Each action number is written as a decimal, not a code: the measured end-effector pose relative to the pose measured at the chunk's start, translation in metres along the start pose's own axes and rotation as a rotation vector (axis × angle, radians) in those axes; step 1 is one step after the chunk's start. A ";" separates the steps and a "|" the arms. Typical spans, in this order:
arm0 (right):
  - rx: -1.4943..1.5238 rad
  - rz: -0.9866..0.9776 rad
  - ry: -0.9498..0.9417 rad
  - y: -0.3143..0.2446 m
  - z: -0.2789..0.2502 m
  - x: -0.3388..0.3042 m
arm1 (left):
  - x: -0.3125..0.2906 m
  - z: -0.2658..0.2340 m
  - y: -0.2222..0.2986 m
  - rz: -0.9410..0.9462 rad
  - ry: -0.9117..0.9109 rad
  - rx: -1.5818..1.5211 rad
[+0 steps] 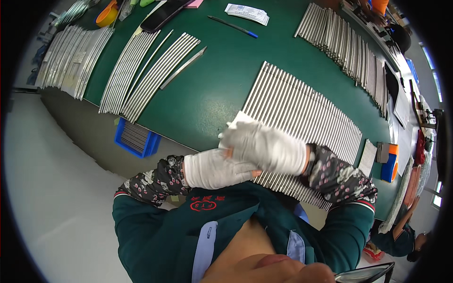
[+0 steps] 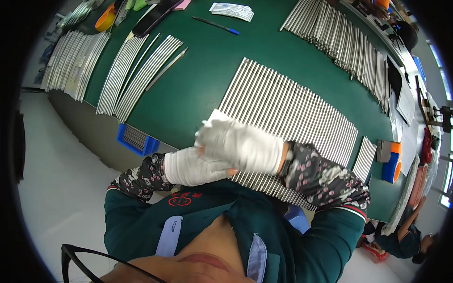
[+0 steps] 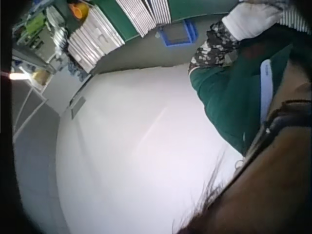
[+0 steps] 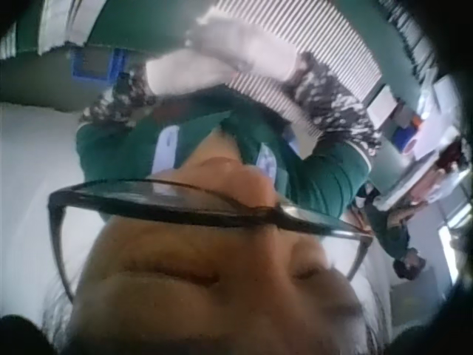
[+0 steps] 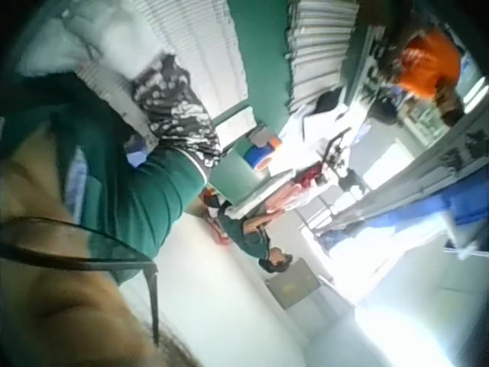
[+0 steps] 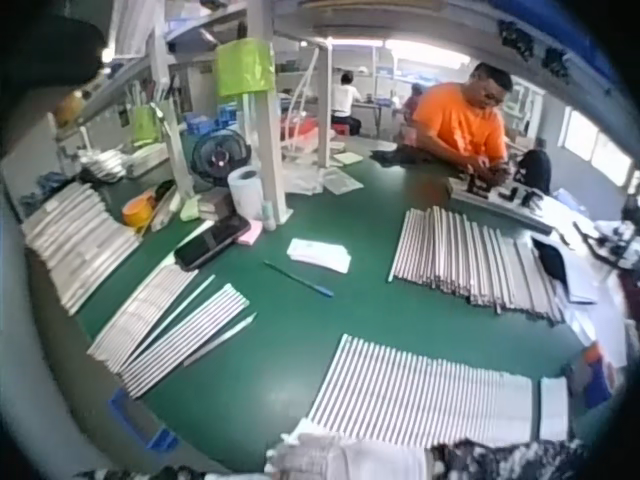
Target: The person trims the ends of metal tubes with a cutter, wipes them down with a cloth, and aligns and gathers the tubes by hand on the table.
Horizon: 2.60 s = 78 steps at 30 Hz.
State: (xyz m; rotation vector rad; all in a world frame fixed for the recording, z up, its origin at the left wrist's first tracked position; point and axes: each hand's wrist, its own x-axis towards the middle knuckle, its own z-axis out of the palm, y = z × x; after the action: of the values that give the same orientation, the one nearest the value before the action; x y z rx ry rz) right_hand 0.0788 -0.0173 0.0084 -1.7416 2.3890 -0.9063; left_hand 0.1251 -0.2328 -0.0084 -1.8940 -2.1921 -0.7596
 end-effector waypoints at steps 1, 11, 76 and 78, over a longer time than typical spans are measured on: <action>-0.101 0.046 0.085 0.020 -0.013 0.005 | 0.005 -0.001 -0.001 -0.009 0.046 -0.094; -0.218 0.145 0.244 0.064 -0.034 0.003 | 0.006 0.006 -0.006 0.040 0.056 -0.221; 0.311 0.039 0.332 -0.051 0.008 -0.022 | 0.081 -0.016 -0.160 -0.071 -0.257 0.388; 0.552 0.027 0.233 -0.073 0.010 -0.025 | 0.086 -0.013 -0.160 -0.047 -0.240 0.359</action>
State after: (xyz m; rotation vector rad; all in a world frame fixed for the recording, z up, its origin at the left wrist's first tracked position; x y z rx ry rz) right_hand 0.1542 -0.0141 0.0283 -1.4473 1.9857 -1.6466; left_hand -0.0476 -0.1750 -0.0048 -1.8310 -2.3214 -0.1291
